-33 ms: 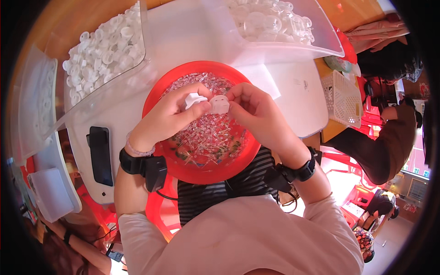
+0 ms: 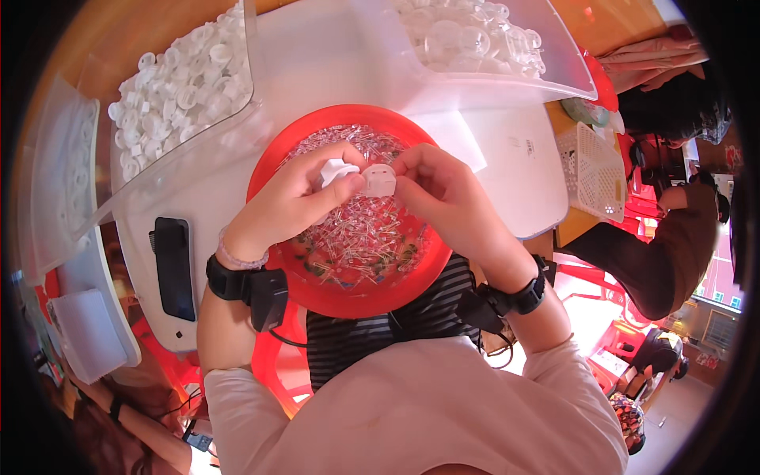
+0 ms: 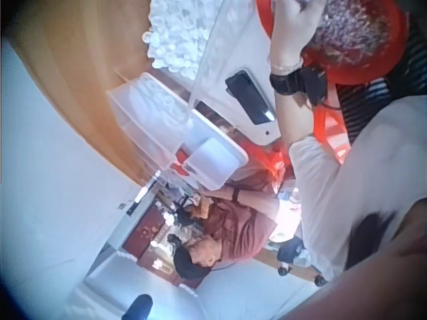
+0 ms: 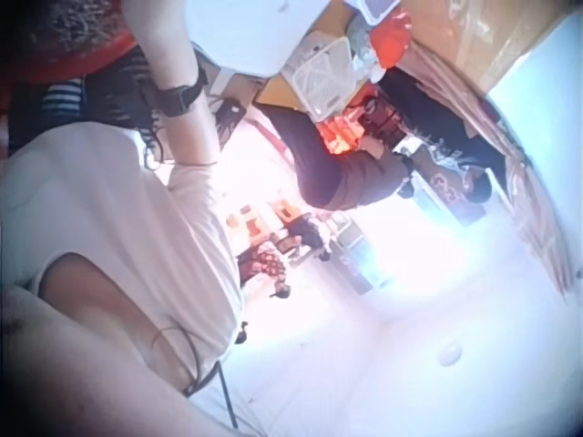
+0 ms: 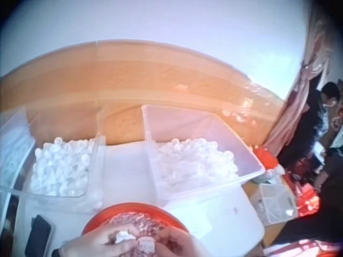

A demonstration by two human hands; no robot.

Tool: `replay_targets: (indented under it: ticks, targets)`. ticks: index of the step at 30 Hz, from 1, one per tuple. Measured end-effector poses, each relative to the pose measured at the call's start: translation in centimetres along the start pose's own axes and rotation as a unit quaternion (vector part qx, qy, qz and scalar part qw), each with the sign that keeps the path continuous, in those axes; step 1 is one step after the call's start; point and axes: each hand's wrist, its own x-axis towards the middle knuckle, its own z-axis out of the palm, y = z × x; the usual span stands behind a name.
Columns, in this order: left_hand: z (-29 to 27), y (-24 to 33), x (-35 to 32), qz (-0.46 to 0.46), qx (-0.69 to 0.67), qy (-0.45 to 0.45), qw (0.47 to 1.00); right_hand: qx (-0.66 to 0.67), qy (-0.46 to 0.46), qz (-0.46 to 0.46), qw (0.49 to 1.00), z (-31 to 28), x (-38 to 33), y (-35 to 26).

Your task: Assembling small white plastic components by hand.

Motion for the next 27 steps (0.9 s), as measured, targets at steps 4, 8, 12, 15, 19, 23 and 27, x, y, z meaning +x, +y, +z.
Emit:
replay_targets:
  ticks: [4, 8, 12, 15, 19, 23, 27]
  targets:
    - [-0.2, -0.5, 0.2, -0.004, -0.017, 0.026, 1.0, -0.012, 0.047, -0.047, 0.998, 0.4, -0.1, 0.6]
    - [-0.4, -1.2, 0.3, -0.04, -0.021, 0.043, 0.998, 0.015, 0.098, -0.074, 0.992, 0.8, -0.3, 0.9]
    - [-0.2, -0.6, 0.3, -0.048, -0.032, 0.041, 0.997, -0.028, 0.132, -0.141, 0.981, 0.5, -0.3, 1.5]
    - [-0.2, -1.8, 0.6, 0.027, -0.025, 0.014, 0.999, 0.036, 0.095, -0.143, 0.985, 1.0, -0.9, 1.0]
    - [-0.6, -0.8, 0.5, -0.005, -0.02, -0.023, 1.0, 0.09, 0.042, -0.125, 0.987, 1.7, -1.1, 0.9]
    - [-0.4, -0.7, 0.3, 0.014, 0.007, -0.036, 0.999, 0.016, 0.027, -0.144, 0.989, 1.8, -1.4, 0.8]
    - [-0.4, -0.7, 0.1, 0.023, 0.006, -0.056, 0.998, -0.016, 0.01, -0.143, 0.99, 1.8, -1.5, 0.6]
